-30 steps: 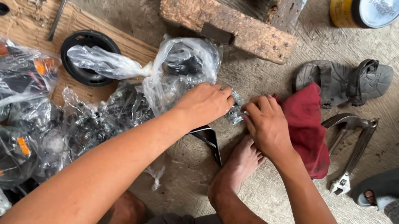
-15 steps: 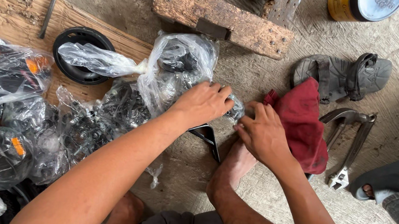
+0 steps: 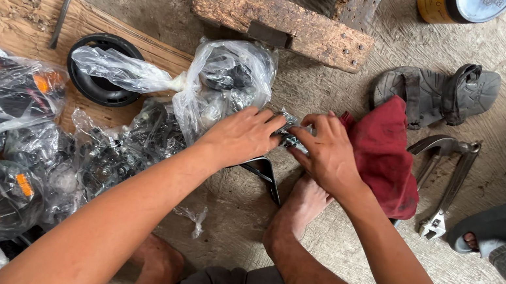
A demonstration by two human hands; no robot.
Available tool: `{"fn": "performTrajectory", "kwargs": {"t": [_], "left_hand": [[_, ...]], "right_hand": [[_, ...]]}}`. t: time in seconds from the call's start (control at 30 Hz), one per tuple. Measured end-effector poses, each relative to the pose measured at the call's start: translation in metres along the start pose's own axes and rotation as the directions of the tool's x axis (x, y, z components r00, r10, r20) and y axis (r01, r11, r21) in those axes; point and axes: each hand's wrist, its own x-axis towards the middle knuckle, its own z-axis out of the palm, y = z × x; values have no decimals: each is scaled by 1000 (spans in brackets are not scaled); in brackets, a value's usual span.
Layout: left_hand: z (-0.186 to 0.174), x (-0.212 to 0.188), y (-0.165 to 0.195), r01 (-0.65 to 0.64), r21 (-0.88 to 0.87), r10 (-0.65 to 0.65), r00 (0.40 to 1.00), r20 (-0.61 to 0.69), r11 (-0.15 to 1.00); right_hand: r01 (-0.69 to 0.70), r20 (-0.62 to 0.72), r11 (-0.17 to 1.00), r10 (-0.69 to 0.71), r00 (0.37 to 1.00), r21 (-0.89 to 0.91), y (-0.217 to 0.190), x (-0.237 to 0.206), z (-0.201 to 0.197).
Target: The person unpacks a small plastic bag of hardware and attaches a black rubber reflector to a metal bracket using a bolt and nut. They then reach into a green toolbox and select a wrench.
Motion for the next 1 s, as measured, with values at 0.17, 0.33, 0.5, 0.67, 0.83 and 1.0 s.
{"fn": "performTrajectory", "kwargs": {"t": [0.17, 0.33, 0.5, 0.67, 0.83, 1.0], "left_hand": [[-2, -2, 2, -4, 15, 3, 1000, 27, 1000], [-2, 1, 5, -10, 50, 7, 998, 56, 999], [-1, 3, 6, 11, 142, -6, 999, -39, 990], [4, 11, 8, 98, 128, -89, 993, -79, 987], [12, 21, 7, 133, 122, -129, 991, -42, 984], [20, 26, 6, 165, 107, -156, 984, -87, 980]], "right_hand": [[-60, 40, 996, 58, 998, 65, -2, -5, -2], [-120, 89, 985, 109, 990, 124, 1, -5, -6], [-135, 12, 991, 135, 991, -5, 2, -1, -3], [-48, 37, 998, 50, 998, -48, 1, 1, 2], [-6, 86, 994, 15, 996, -108, 1, 5, 4], [-45, 143, 976, 77, 987, -212, 2, 6, 3]]}}
